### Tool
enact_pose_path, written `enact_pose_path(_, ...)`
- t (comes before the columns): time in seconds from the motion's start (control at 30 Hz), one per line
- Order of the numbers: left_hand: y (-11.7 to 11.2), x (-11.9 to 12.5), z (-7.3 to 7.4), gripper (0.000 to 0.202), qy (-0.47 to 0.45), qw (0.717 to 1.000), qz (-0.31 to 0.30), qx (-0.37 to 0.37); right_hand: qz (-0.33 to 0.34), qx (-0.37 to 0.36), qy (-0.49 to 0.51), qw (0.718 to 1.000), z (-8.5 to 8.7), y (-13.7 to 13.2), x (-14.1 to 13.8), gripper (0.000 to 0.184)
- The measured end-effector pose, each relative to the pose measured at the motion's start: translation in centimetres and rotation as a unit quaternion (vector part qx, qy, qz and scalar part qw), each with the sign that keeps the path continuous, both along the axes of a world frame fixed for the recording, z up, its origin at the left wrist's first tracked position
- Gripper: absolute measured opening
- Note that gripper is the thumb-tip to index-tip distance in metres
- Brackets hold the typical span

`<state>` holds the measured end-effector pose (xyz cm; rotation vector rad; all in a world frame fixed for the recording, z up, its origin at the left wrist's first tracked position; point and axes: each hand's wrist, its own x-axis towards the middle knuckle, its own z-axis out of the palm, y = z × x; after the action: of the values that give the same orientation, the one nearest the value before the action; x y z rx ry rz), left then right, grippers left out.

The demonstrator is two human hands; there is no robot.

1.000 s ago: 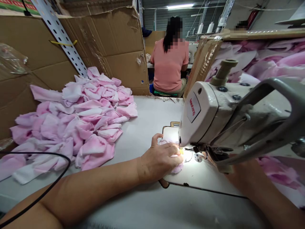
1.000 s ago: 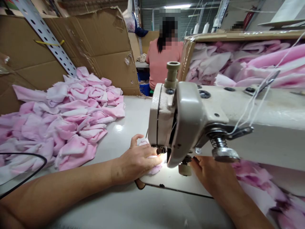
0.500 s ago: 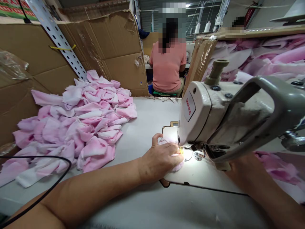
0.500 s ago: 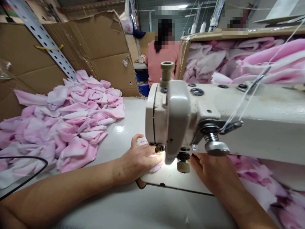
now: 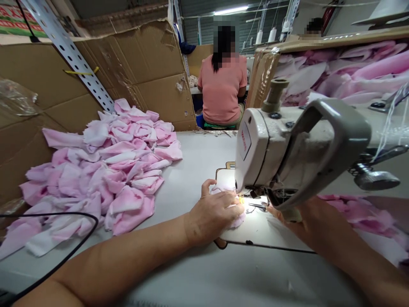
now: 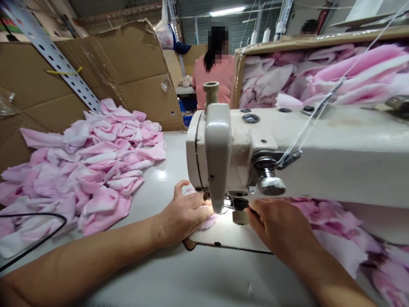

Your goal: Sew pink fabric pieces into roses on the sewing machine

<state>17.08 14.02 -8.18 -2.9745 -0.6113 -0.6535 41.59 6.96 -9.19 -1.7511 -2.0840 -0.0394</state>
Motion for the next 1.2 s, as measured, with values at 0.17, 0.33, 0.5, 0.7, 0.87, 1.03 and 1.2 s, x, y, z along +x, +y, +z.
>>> enact_pose_path(0.17,0.0,-0.4,0.4,0.013,-0.008,1.0,-0.019,-0.021,0.002,-0.077,-0.01,0.997,1.0,-0.1,-0.7,0.029)
enact_pose_path(0.33,0.2,-0.5,0.3,0.014,-0.04,0.996,-0.02,-0.071,0.02,-0.093,-0.005,0.995,1.8,0.0,-1.5,0.032)
enact_pose_path(0.5,0.2,-0.6,0.6,0.019,-0.053,0.992,-0.018,-0.117,0.019,-0.113,0.02,0.993,1.8,0.1,-2.1,0.032)
enact_pose_path(0.7,0.3,-0.6,1.0,0.018,-0.071,0.994,-0.018,-0.078,0.026,-0.104,0.017,0.994,1.5,-0.1,-2.2,0.03)
enact_pose_path(0.87,0.4,-0.3,1.0,0.019,-0.074,0.996,-0.003,-0.056,0.016,-0.109,0.022,0.994,1.9,-0.2,-2.0,0.03)
enact_pose_path(1.03,0.3,-0.2,1.1,0.017,-0.077,0.995,-0.004,-0.057,0.03,-0.077,0.05,0.995,1.7,0.2,-1.3,0.031)
enact_pose_path(1.2,0.3,-0.2,1.1,0.017,-0.078,0.995,-0.008,-0.053,0.04,-0.022,0.03,0.999,0.9,0.4,-1.4,0.032)
